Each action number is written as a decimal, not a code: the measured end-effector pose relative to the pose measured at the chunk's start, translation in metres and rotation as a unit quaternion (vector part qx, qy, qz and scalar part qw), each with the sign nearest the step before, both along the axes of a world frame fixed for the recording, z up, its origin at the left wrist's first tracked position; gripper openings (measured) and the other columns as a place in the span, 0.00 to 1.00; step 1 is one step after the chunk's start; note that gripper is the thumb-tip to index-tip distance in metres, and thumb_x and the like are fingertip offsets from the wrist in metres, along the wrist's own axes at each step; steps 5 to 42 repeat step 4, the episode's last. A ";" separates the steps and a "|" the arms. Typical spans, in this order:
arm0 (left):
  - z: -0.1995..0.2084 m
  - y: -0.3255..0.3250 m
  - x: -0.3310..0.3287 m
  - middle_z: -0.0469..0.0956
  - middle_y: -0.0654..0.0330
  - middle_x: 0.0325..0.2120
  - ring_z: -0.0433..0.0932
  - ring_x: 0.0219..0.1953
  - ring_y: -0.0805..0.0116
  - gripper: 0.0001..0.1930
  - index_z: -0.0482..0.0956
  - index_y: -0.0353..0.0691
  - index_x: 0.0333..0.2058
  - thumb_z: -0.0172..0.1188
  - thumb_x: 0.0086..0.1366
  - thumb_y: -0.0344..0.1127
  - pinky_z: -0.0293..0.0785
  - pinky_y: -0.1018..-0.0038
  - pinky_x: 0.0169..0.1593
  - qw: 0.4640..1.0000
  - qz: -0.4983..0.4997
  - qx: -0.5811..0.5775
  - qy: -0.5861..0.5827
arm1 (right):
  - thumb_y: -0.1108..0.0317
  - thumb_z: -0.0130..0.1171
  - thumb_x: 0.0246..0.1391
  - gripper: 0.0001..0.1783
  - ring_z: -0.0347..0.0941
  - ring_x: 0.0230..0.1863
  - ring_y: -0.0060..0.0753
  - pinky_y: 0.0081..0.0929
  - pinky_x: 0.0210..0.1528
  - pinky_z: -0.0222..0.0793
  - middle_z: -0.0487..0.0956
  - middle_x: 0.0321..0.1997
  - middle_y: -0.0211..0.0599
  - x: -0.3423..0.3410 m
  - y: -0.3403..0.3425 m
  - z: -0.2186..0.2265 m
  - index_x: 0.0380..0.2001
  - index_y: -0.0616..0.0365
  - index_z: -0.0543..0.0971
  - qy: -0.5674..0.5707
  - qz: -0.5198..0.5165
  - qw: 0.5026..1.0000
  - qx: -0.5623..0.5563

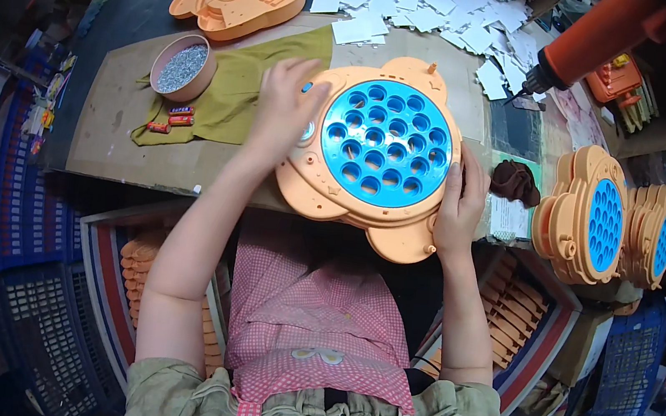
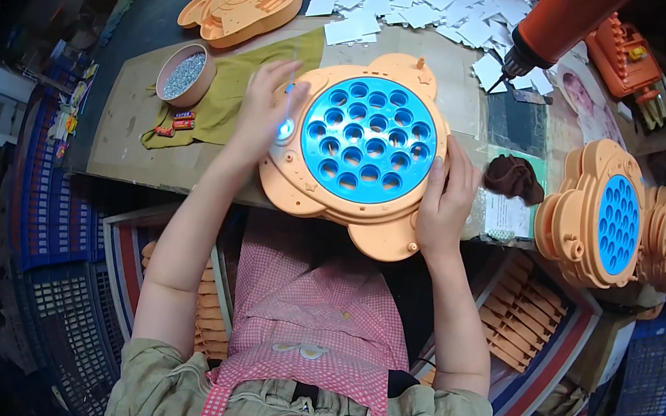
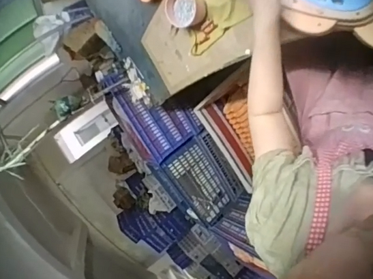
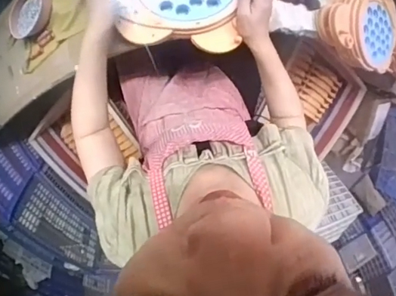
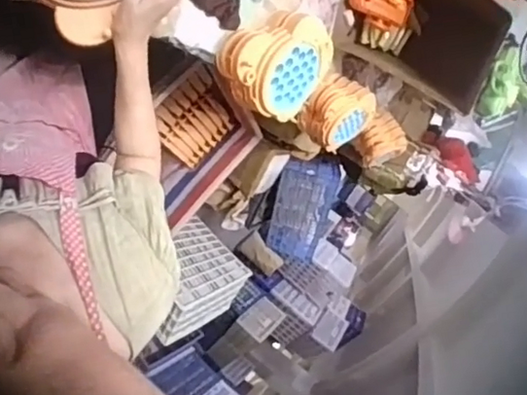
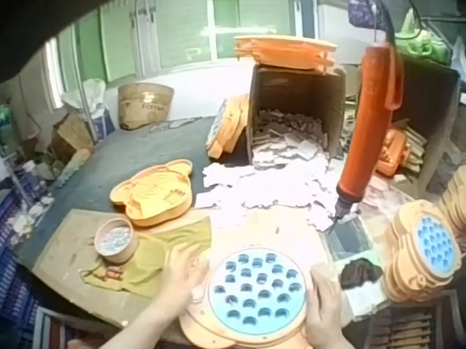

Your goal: Assembling plastic bear-shaped toys by inserting components and applying sealant.

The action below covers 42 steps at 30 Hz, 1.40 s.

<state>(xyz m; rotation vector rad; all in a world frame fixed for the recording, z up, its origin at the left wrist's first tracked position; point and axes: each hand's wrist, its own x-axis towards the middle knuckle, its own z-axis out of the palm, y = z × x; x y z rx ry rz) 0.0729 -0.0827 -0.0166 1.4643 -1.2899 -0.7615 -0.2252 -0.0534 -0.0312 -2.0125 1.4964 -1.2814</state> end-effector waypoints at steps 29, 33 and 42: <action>0.023 0.005 -0.056 0.73 0.47 0.55 0.70 0.60 0.48 0.22 0.78 0.36 0.54 0.64 0.64 0.41 0.63 0.55 0.65 0.905 -0.092 -0.226 -0.349 | 0.61 0.47 0.71 0.23 0.67 0.60 0.47 0.40 0.65 0.58 0.75 0.59 0.50 -0.005 0.001 -0.001 0.61 0.64 0.73 -0.003 -0.002 1.000 0.010; 0.023 0.005 -0.056 0.73 0.47 0.55 0.70 0.60 0.48 0.22 0.78 0.36 0.54 0.64 0.64 0.41 0.63 0.55 0.65 0.905 -0.092 -0.226 -0.349 | 0.61 0.47 0.71 0.23 0.67 0.60 0.47 0.40 0.65 0.58 0.75 0.59 0.50 -0.005 0.001 -0.001 0.61 0.64 0.73 -0.003 -0.002 1.000 0.010; 0.023 0.005 -0.056 0.73 0.47 0.55 0.70 0.60 0.48 0.22 0.78 0.36 0.54 0.64 0.64 0.41 0.63 0.55 0.65 0.905 -0.092 -0.226 -0.349 | 0.61 0.47 0.71 0.23 0.67 0.60 0.47 0.40 0.65 0.58 0.75 0.59 0.50 -0.005 0.001 -0.001 0.61 0.64 0.73 -0.003 -0.002 1.000 0.010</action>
